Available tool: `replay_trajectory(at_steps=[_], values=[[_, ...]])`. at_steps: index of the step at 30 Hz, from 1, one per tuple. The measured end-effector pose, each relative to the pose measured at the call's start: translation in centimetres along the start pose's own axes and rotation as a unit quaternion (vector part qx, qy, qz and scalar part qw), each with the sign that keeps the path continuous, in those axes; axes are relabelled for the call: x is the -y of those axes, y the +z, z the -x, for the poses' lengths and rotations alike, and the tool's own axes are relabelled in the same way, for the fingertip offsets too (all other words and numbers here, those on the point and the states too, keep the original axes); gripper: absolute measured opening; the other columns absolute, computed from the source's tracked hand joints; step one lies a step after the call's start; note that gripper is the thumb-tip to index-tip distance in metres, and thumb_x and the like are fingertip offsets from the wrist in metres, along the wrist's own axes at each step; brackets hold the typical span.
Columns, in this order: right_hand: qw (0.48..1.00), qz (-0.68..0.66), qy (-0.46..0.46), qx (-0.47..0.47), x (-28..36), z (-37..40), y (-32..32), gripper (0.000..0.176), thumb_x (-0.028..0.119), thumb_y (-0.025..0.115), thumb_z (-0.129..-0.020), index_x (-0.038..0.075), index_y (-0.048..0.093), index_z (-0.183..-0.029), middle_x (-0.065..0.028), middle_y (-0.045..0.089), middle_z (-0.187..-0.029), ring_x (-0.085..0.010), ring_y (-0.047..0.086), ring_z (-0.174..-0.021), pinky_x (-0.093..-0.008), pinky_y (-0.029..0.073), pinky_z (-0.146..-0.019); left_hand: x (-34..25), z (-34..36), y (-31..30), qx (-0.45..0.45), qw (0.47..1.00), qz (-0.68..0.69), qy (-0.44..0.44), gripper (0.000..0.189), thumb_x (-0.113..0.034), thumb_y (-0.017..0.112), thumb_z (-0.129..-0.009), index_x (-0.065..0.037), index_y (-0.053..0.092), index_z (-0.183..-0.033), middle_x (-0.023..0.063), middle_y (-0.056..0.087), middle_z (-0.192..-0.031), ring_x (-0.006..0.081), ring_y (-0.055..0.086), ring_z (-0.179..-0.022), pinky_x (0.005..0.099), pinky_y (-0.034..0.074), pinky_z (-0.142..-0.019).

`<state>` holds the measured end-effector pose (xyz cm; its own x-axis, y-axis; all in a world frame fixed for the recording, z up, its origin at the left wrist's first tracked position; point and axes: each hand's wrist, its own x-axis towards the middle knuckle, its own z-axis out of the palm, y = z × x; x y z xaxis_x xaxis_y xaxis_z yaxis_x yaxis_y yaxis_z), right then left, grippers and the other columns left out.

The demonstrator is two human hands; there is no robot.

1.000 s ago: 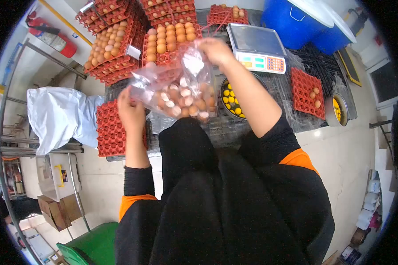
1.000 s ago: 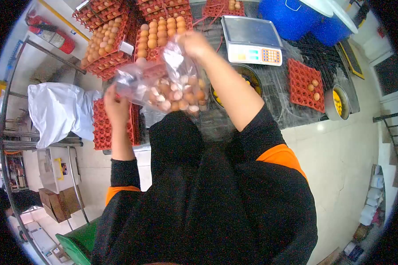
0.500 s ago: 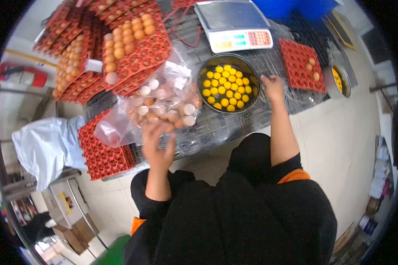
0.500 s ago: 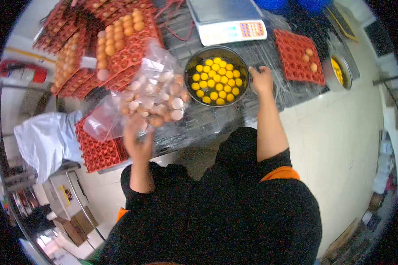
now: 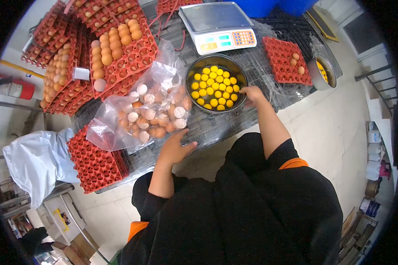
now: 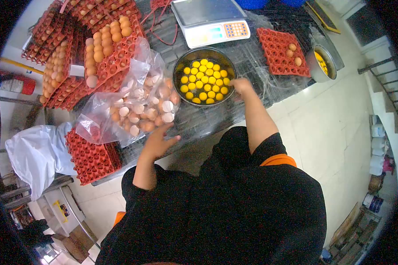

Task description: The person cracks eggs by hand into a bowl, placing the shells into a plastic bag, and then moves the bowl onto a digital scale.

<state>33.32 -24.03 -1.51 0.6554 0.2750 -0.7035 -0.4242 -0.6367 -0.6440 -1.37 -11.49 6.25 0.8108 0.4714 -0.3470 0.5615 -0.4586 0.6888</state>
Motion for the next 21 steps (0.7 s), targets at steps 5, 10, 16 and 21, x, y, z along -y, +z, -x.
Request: replay_trajectory(at_steps=[5,10,16,21], values=[[0.994,-0.089,-0.062,-0.029,-0.6,-1.2,0.7,0.029,0.003,0.055,-0.064,0.001,0.053,-0.093,-0.0113,0.055,-0.081,-0.0273,0.057,-0.065,-0.044,0.049,-0.048,2.2,-4.0,2.9,0.057,0.996,0.053,-0.053,0.062,-0.039,0.067,-0.072,-0.004,0.05,-0.121,0.0205,0.05,-0.121,0.0322,0.048,-0.108,0.0384,0.038,-0.093],[0.987,-0.143,-0.061,-0.041,-0.6,0.0,0.5,0.029,0.002,0.055,-0.062,0.003,0.051,-0.091,-0.0101,0.052,-0.078,-0.0268,0.054,-0.064,-0.044,0.046,-0.05,4.6,-5.1,10.9,0.018,0.989,-0.145,-0.011,0.068,-0.049,0.064,-0.072,-0.012,0.046,-0.126,0.0173,0.035,-0.136,0.0354,0.031,-0.125,0.0509,0.027,-0.1],[0.978,-0.167,-0.106,-0.071,1.7,0.8,-2.5,0.021,0.003,0.057,-0.064,0.003,0.056,-0.085,-0.0097,0.052,-0.073,-0.0268,0.054,-0.061,-0.0446,0.049,-0.048,6.4,-5.9,13.4,-0.089,0.969,-0.23,0.025,0.079,-0.067,0.05,-0.071,-0.023,0.033,-0.136,0.0101,0.02,-0.144,0.0329,0.02,-0.131,0.0648,0.011,-0.099],[0.939,-0.332,-0.079,-0.035,9.0,2.1,-4.8,0.017,0.003,0.052,-0.065,0.002,0.055,-0.082,-0.0098,0.058,-0.078,-0.0264,0.059,-0.065,-0.044,0.051,-0.05,5.6,-6.6,12.4,-0.024,0.977,-0.212,-0.005,0.082,-0.07,0.046,-0.072,-0.023,0.031,-0.137,0.0066,0.018,-0.146,0.0287,0.02,-0.132,0.0615,0.008,-0.103]])
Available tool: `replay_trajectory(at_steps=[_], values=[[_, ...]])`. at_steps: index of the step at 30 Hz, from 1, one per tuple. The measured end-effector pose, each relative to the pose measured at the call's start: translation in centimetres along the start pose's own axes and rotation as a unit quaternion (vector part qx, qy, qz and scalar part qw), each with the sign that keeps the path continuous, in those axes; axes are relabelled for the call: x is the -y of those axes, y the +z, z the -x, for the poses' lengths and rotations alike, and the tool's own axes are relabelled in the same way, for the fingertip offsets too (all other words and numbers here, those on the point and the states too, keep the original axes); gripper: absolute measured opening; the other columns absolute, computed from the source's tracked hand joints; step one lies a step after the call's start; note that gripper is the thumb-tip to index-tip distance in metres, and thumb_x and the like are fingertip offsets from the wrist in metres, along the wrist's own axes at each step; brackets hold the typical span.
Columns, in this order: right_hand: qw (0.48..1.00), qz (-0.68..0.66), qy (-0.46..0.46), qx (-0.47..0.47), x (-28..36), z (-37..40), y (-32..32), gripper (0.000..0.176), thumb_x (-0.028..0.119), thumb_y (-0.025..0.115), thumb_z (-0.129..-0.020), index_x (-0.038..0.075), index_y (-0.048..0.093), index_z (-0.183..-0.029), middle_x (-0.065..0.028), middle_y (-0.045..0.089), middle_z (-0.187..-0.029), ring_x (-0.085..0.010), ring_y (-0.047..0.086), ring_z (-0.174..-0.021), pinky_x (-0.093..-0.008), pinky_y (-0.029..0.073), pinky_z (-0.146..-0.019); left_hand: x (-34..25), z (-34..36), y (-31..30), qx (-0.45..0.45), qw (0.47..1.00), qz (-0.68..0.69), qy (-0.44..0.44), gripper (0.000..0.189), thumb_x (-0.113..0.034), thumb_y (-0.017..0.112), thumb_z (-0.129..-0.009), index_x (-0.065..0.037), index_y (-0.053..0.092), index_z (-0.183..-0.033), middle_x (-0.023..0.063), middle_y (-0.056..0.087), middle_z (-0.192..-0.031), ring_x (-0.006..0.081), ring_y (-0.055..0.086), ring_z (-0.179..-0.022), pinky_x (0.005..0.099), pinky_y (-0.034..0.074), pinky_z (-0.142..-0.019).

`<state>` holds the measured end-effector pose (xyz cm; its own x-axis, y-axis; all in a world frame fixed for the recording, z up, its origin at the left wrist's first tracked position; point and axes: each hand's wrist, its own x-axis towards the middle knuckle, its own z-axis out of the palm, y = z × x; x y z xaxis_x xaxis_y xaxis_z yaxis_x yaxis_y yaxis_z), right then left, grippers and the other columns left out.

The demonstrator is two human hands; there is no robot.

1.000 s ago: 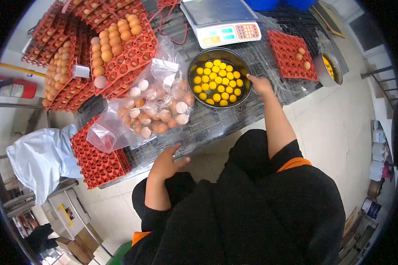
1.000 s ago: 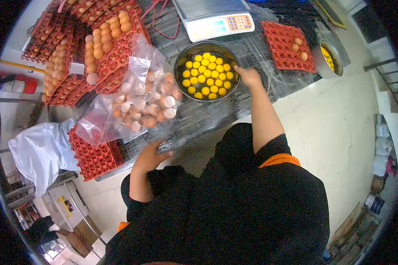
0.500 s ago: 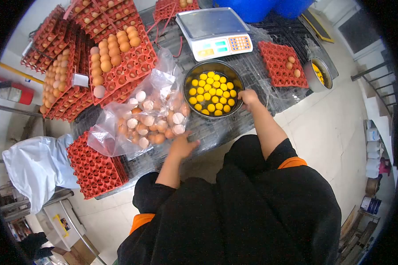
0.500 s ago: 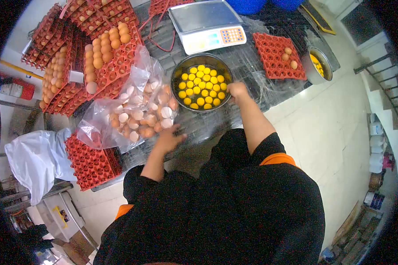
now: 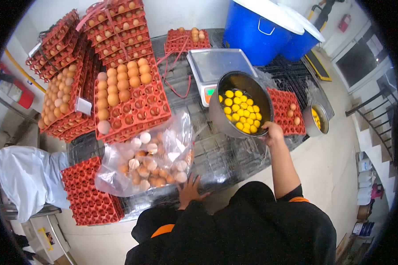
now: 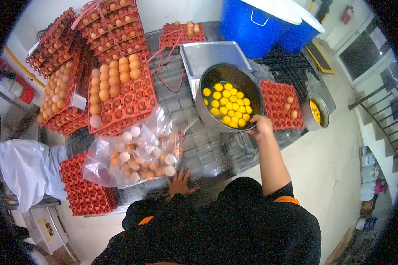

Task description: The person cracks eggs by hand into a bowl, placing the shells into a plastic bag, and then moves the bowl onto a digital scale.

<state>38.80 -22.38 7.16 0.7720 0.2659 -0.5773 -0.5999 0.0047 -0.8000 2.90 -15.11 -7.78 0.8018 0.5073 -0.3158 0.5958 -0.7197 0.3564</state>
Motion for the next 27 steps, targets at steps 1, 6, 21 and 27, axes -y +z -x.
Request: replay_trajectory(at_steps=[1,6,21,27], values=[[0.997,0.062,-0.039,-0.019,2.6,2.0,1.8,0.016,0.003,0.051,-0.066,0.003,0.055,-0.081,-0.0098,0.058,-0.081,-0.0263,0.059,-0.064,-0.0438,0.051,-0.051,-0.2,0.0,0.0,-0.005,1.0,0.008,-0.015,0.082,-0.07,0.046,-0.072,-0.023,0.03,-0.137,0.0062,0.018,-0.146,0.0284,0.021,-0.132,0.0607,0.007,-0.103],[0.998,0.05,-0.035,-0.008,7.9,-4.2,4.7,0.031,0.004,0.051,-0.07,0.001,0.05,-0.101,-0.0146,0.055,-0.093,-0.0289,0.057,-0.08,-0.0453,0.054,-0.065,-0.1,0.4,0.4,-0.019,0.998,0.06,-0.029,0.084,-0.069,0.051,-0.069,-0.022,0.031,-0.136,0.0075,0.02,-0.145,0.0298,0.022,-0.132,0.0595,0.008,-0.104],[0.996,-0.049,-0.05,-0.05,10.7,-18.3,18.1,0.041,-0.002,0.042,-0.081,0.004,0.042,-0.122,-0.0177,0.041,-0.125,-0.0359,0.043,-0.112,-0.0573,0.05,-0.076,1.0,-0.8,-0.7,-0.05,0.996,0.067,-0.012,0.085,-0.067,0.056,-0.067,-0.023,0.033,-0.136,0.0088,0.022,-0.144,0.0311,0.024,-0.131,0.061,0.013,-0.102],[0.997,-0.013,-0.059,-0.052,9.3,-18.5,18.8,0.04,0.015,0.048,-0.085,0.002,0.041,-0.122,-0.02,0.043,-0.121,-0.0342,0.048,-0.105,-0.057,0.047,-0.077,1.1,-1.1,-1.2,-0.032,0.997,0.066,-0.005,0.084,-0.066,0.055,-0.068,-0.022,0.033,-0.136,0.0092,0.022,-0.144,0.0313,0.023,-0.132,0.0609,0.013,-0.102]])
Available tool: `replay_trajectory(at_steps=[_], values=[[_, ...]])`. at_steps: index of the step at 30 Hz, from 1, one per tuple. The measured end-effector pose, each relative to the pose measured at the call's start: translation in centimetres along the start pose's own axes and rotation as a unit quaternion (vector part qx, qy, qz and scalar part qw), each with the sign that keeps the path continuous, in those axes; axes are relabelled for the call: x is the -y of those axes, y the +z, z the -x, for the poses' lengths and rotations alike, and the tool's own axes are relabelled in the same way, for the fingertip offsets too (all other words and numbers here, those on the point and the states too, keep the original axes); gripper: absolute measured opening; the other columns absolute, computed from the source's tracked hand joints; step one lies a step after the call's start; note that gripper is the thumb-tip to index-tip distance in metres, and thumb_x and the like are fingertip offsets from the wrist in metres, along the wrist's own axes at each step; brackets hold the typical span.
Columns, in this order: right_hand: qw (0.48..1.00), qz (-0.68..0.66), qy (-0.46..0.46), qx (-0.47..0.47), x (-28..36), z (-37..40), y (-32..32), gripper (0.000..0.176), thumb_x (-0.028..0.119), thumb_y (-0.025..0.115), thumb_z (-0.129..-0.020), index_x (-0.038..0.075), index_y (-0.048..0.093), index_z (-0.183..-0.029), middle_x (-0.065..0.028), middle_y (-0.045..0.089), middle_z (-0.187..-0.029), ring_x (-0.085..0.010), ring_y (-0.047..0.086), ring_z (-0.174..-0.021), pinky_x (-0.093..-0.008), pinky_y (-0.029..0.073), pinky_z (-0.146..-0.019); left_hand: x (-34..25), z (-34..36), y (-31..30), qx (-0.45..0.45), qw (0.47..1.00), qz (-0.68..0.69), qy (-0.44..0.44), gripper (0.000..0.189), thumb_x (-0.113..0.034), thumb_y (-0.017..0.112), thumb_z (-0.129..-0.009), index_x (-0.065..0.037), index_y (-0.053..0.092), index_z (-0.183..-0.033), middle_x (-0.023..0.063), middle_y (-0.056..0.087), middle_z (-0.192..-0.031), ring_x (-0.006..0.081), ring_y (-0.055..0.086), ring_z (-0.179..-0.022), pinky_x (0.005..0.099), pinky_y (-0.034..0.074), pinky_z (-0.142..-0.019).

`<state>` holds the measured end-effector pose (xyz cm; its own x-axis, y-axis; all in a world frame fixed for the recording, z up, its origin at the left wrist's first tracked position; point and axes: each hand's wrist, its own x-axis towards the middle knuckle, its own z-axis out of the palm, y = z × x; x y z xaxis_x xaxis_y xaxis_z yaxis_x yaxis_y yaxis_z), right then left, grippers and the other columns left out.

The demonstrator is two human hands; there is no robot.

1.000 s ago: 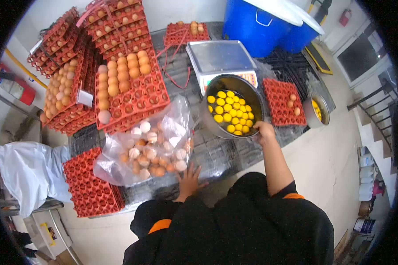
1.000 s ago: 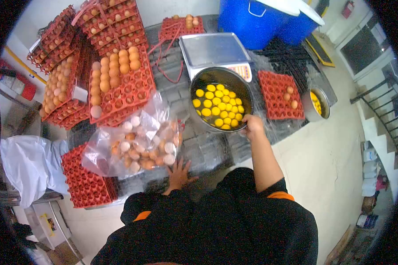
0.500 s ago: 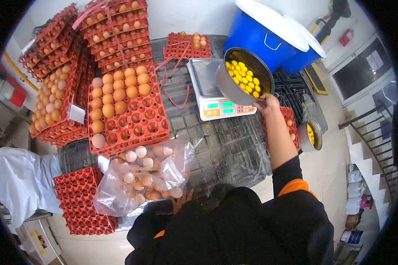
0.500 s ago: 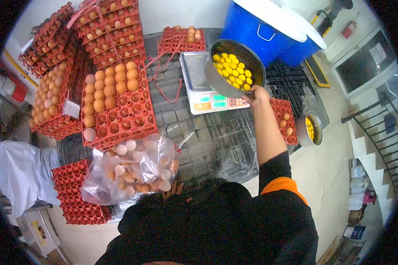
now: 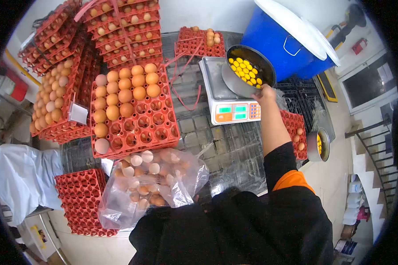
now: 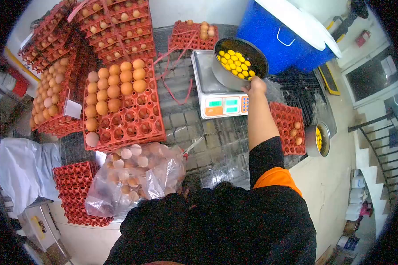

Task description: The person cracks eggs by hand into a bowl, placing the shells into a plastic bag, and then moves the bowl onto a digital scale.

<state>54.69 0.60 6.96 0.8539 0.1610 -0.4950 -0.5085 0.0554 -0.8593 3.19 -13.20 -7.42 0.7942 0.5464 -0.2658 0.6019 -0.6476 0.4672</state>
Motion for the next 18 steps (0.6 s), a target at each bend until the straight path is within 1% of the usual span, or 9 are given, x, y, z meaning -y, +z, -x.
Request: replay_trajectory(at_steps=[2,5,7,8,9,11,14,17,18], values=[[0.999,0.046,0.019,0.003,0.1,1.3,-0.8,0.05,0.037,0.052,-0.085,0.0,0.044,-0.117,-0.0192,0.05,-0.107,-0.0325,0.054,-0.087,-0.0541,0.048,-0.074,-0.2,-0.1,0.1,0.004,1.0,-0.001,0.002,0.083,-0.066,0.055,-0.068,-0.022,0.033,-0.136,0.0093,0.022,-0.144,0.0313,0.023,-0.132,0.0609,0.013,-0.102],[0.999,-0.026,-0.028,-0.013,-2.8,6.5,-3.4,0.052,0.044,0.05,-0.086,0.0,0.044,-0.112,-0.0158,0.051,-0.103,-0.0303,0.055,-0.076,-0.0484,0.049,-0.067,-0.2,-0.2,0.1,0.006,1.0,-0.005,0.007,0.083,-0.066,0.055,-0.069,-0.021,0.034,-0.135,0.0095,0.022,-0.144,0.0314,0.023,-0.132,0.0608,0.013,-0.102],[0.982,-0.061,-0.006,0.178,-8.5,9.5,-8.7,0.054,0.046,0.05,-0.086,0.0,0.042,-0.113,-0.0142,0.046,-0.107,-0.0278,0.053,-0.071,-0.0425,0.048,-0.059,-0.2,-0.2,0.0,0.007,1.0,-0.007,0.011,0.083,-0.066,0.055,-0.069,-0.021,0.034,-0.135,0.0096,0.022,-0.144,0.0314,0.023,-0.132,0.0608,0.013,-0.102],[0.996,-0.066,0.0,0.055,-11.5,12.7,-9.6,0.051,0.045,0.051,-0.086,0.001,0.042,-0.111,-0.0112,0.046,-0.099,-0.0269,0.052,-0.069,-0.0387,0.046,-0.055,-0.2,-0.1,0.1,0.009,1.0,-0.01,0.011,0.082,-0.065,0.055,-0.069,-0.021,0.034,-0.135,0.0097,0.022,-0.144,0.0315,0.023,-0.132,0.0608,0.013,-0.102],[0.999,-0.029,0.028,0.028,-14.9,14.6,-11.5,0.046,0.044,0.051,-0.086,0.004,0.044,-0.108,-0.0086,0.047,-0.084,-0.0259,0.051,-0.069,-0.0378,0.045,-0.055,-0.3,0.0,0.2,0.011,1.0,-0.011,0.011,0.082,-0.065,0.055,-0.069,-0.021,0.034,-0.135,0.0097,0.022,-0.144,0.0315,0.023,-0.132,0.0607,0.013,-0.102],[0.99,-0.024,0.138,0.015,-24.6,14.7,-16.8,0.038,0.039,0.051,-0.086,0.004,0.047,-0.1,-0.0071,0.047,-0.078,-0.0249,0.05,-0.063,-0.0362,0.043,-0.052,-0.4,-0.2,0.3,0.014,1.0,-0.015,0.008,0.082,-0.065,0.055,-0.07,-0.02,0.034,-0.135,0.0099,0.022,-0.144,0.0315,0.023,-0.132,0.0607,0.013,-0.102],[0.954,-0.166,0.251,0.014,-22.4,15.5,-14.5,0.02,0.03,0.051,-0.087,0.012,0.048,-0.079,-0.0011,0.049,-0.069,-0.018,0.05,-0.056,-0.0346,0.043,-0.05,-0.7,0.4,0.6,0.029,0.999,-0.024,0.007,0.082,-0.065,0.055,-0.07,-0.02,0.034,-0.135,0.0101,0.022,-0.144,0.0316,0.022,-0.132,0.0606,0.013,-0.102],[0.991,0.105,-0.076,0.045,-19.6,15.3,-12.7,0.02,0.031,0.052,-0.086,0.012,0.048,-0.082,-0.0012,0.049,-0.071,-0.0173,0.051,-0.057,-0.0337,0.042,-0.051,-0.7,0.7,0.9,0.029,0.999,-0.031,-0.005,0.081,-0.064,0.054,-0.071,-0.019,0.035,-0.135,0.0102,0.022,-0.144,0.0317,0.022,-0.132,0.0606,0.012,-0.102],[0.995,0.085,-0.019,0.04,-20.2,14.9,-13.1,0.02,0.031,0.052,-0.086,0.011,0.049,-0.083,-0.0011,0.049,-0.072,-0.0172,0.051,-0.058,-0.0334,0.042,-0.051,-0.7,0.8,1.0,0.029,0.999,-0.033,-0.008,0.081,-0.064,0.054,-0.071,-0.019,0.035,-0.135,0.0103,0.022,-0.144,0.0317,0.022,-0.132,0.0606,0.012,-0.102]])
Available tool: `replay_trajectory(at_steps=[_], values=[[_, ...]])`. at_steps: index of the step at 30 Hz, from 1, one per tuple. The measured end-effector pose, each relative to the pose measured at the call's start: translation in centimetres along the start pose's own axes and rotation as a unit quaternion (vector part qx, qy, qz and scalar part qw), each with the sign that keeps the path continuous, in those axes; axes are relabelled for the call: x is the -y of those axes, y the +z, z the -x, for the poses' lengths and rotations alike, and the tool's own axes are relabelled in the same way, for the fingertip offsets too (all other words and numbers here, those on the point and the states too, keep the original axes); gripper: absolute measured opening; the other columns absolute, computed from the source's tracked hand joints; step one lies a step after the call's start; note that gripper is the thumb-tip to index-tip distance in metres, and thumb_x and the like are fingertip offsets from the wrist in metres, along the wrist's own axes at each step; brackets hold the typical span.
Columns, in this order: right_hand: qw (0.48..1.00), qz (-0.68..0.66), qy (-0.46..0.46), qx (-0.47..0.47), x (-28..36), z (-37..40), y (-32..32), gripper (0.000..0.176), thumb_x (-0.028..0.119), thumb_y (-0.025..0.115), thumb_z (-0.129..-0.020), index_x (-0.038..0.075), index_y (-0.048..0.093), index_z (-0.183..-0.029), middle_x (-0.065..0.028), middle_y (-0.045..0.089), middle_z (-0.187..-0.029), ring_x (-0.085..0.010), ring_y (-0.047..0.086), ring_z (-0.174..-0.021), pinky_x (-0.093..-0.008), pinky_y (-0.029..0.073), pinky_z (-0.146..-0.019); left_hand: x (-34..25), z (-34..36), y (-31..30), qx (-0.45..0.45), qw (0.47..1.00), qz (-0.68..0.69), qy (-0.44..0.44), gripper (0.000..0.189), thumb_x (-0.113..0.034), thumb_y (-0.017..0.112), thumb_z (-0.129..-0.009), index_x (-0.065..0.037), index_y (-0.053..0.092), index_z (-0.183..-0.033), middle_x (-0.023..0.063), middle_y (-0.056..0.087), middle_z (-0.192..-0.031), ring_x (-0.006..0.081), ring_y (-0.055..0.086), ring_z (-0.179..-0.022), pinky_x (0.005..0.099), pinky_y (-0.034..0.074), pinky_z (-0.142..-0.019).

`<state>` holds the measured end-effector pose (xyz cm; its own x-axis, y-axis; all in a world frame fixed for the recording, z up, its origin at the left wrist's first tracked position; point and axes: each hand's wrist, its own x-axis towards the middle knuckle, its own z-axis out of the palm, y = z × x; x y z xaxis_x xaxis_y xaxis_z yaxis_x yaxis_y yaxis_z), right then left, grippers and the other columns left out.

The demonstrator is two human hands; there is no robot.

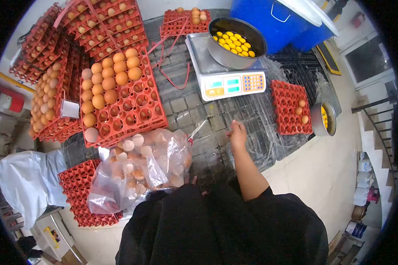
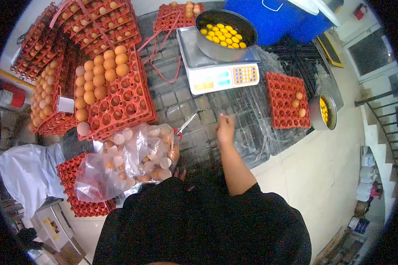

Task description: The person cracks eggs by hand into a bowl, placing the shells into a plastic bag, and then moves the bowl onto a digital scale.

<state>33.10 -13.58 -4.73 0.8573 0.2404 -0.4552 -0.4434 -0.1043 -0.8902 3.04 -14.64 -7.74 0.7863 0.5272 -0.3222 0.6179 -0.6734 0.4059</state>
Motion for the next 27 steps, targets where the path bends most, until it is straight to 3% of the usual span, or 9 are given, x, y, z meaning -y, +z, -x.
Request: replay_trajectory(at_steps=[2,14,17,20,23,27], values=[[0.992,-0.045,0.113,-0.004,-2.1,-0.5,-1.1,0.021,0.031,0.052,-0.086,0.011,0.049,-0.086,-0.0009,0.049,-0.073,-0.0169,0.051,-0.058,-0.0329,0.042,-0.052,0.0,0.3,0.3,-0.003,1.0,-0.001,-0.011,0.081,-0.064,0.054,-0.071,-0.019,0.035,-0.135,0.0104,0.022,-0.144,0.0317,0.022,-0.132,0.0605,0.012,-0.102],[0.984,-0.098,0.144,0.035,-0.7,0.5,-1.8,0.021,0.033,0.055,-0.085,0.013,0.051,-0.083,-0.0007,0.052,-0.075,-0.0177,0.051,-0.06,-0.0349,0.042,-0.057,-0.1,0.5,2.1,-0.064,0.998,-0.016,-0.019,0.079,-0.063,0.057,-0.07,-0.023,0.036,-0.134,0.007,0.027,-0.142,0.0317,0.03,-0.127,0.0585,0.023,-0.098],[0.986,-0.082,0.139,0.035,-0.3,1.0,-1.4,0.024,0.033,0.054,-0.085,0.01,0.052,-0.092,-0.0031,0.05,-0.08,-0.0182,0.052,-0.06,-0.0328,0.043,-0.053,0.2,0.3,2.3,-0.087,0.996,-0.022,-0.004,0.08,-0.064,0.058,-0.067,-0.023,0.039,-0.132,0.0108,0.033,-0.139,0.0318,0.037,-0.123,0.0614,0.026,-0.093],[0.985,-0.089,0.139,0.047,-0.5,1.1,-1.5,0.024,0.033,0.053,-0.086,0.01,0.052,-0.092,-0.0033,0.05,-0.079,-0.0182,0.051,-0.06,-0.0332,0.043,-0.052,0.1,0.4,2.4,-0.092,0.995,-0.038,-0.002,0.078,-0.064,0.057,-0.068,-0.023,0.039,-0.132,0.0101,0.032,-0.139,0.0318,0.036,-0.123,0.0621,0.025,-0.094],[0.984,-0.098,0.135,0.056,-0.2,1.6,-1.4,0.024,0.034,0.052,-0.087,0.01,0.052,-0.091,-0.0032,0.05,-0.079,-0.0179,0.051,-0.06,-0.0332,0.042,-0.051,-0.2,0.4,1.4,-0.008,0.999,-0.025,-0.036,0.078,-0.066,0.05,-0.073,-0.025,0.032,-0.137,0.0046,0.018,-0.146,0.0284,0.023,-0.132,0.0599,0.013,-0.102],[0.984,-0.105,0.131,0.051,0.3,1.9,-1.0,0.024,0.034,0.051,-0.087,0.01,0.051,-0.087,-0.0031,0.049,-0.078,-0.0176,0.05,-0.058,-0.033,0.041,-0.05,-0.1,0.3,1.7,-0.005,0.999,-0.034,-0.04,0.078,-0.067,0.049,-0.073,-0.025,0.032,-0.136,0.0043,0.019,-0.146,0.0285,0.026,-0.131,0.0604,0.013,-0.101]])
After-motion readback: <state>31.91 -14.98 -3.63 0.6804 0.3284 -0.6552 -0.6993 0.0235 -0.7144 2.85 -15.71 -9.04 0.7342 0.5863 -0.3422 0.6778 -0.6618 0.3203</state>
